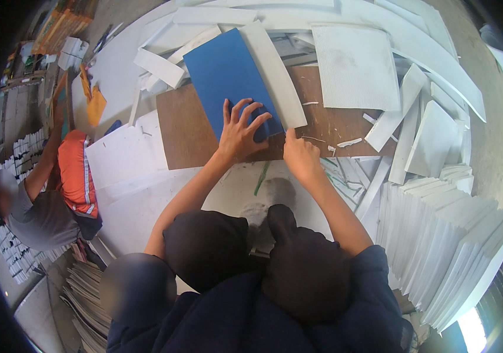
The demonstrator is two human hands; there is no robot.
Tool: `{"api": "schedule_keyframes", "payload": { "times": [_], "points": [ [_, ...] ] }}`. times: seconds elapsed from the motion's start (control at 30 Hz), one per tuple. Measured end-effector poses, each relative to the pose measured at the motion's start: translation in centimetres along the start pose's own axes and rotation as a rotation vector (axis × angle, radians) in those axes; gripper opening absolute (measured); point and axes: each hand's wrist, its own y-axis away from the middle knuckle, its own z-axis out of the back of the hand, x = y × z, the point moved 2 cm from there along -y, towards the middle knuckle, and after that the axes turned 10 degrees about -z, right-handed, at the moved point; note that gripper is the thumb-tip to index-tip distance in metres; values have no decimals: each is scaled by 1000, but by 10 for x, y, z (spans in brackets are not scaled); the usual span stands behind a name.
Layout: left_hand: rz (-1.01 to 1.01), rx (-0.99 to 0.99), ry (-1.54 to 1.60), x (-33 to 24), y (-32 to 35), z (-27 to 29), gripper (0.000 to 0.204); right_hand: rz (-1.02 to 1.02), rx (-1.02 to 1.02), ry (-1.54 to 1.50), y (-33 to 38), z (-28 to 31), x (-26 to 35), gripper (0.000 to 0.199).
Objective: The person uses a utility knife to cut a blue foam sheet on a workbench. They align the sheet, score the edges, and trim the material to size, repeating the process for multiple pieces.
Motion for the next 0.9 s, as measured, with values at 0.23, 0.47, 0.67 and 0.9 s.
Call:
{"api": "schedule_keyframes", "payload": {
  "times": [0.23, 0.47, 0.67, 0.9],
  "points": [
    [-12, -12, -5, -2, 0, 0, 63, -28, -21, 3, 16, -14, -8, 16],
    [-5, -21, -4, 0, -1, 3, 63, 21, -79, 64, 23, 9, -5, 15],
    [-1, -6, -3, -2, -3, 1, 61, 86, -216, 21, -13, 24, 10, 17],
    [15, -3, -1, 0, -1, -1, 62, 71, -152, 14, -17, 21, 15, 16]
  ]
}}
